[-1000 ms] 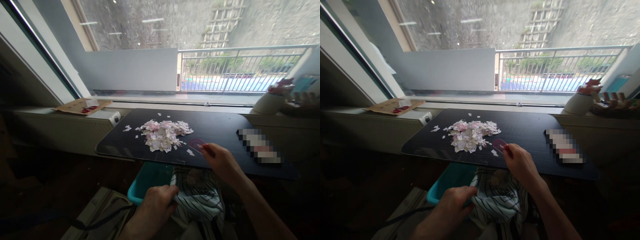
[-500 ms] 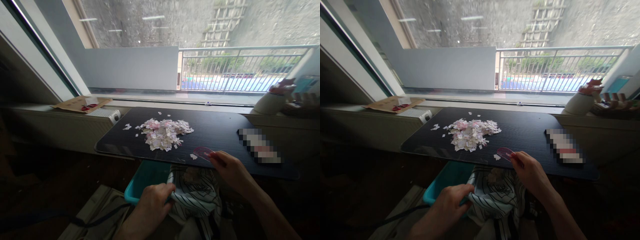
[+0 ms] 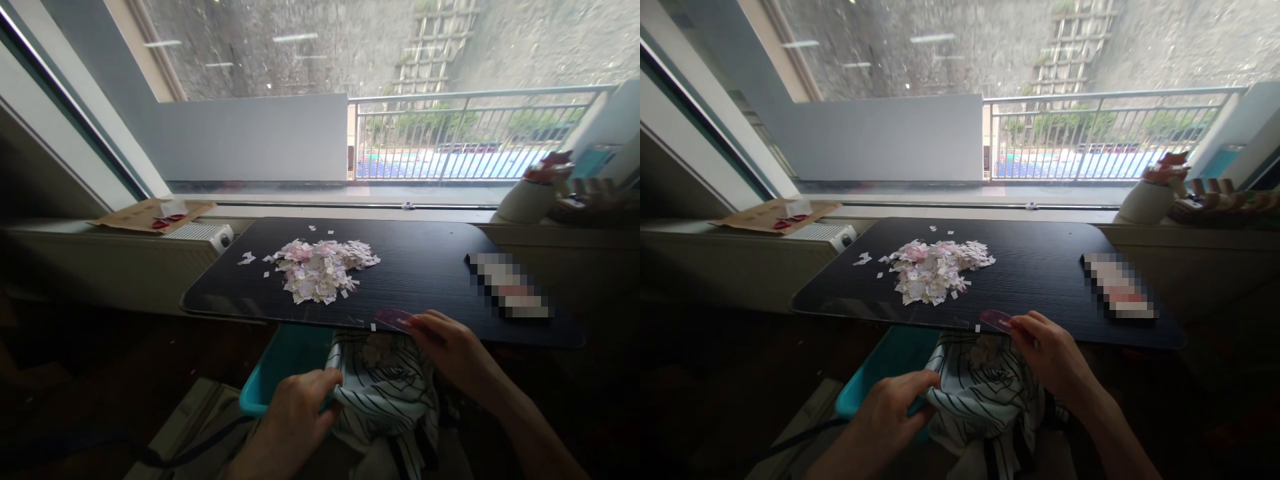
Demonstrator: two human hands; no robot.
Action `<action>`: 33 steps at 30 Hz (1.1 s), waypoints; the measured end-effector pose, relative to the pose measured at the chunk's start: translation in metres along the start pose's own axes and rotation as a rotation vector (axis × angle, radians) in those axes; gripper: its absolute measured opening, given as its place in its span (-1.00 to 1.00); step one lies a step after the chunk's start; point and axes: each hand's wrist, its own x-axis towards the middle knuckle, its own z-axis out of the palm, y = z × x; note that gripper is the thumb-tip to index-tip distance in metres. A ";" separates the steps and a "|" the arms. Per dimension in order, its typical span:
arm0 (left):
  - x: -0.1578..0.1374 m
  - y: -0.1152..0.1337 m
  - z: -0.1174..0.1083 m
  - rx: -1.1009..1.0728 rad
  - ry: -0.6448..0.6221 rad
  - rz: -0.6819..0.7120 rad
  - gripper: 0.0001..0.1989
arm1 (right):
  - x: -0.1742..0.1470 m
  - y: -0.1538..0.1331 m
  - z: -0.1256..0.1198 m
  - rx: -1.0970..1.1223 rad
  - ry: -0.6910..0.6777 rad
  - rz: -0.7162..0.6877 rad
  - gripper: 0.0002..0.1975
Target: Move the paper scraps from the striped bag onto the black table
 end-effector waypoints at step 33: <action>-0.015 -0.016 0.030 0.163 0.064 0.001 -0.72 | 0.075 0.001 0.044 0.127 0.119 -0.037 -0.74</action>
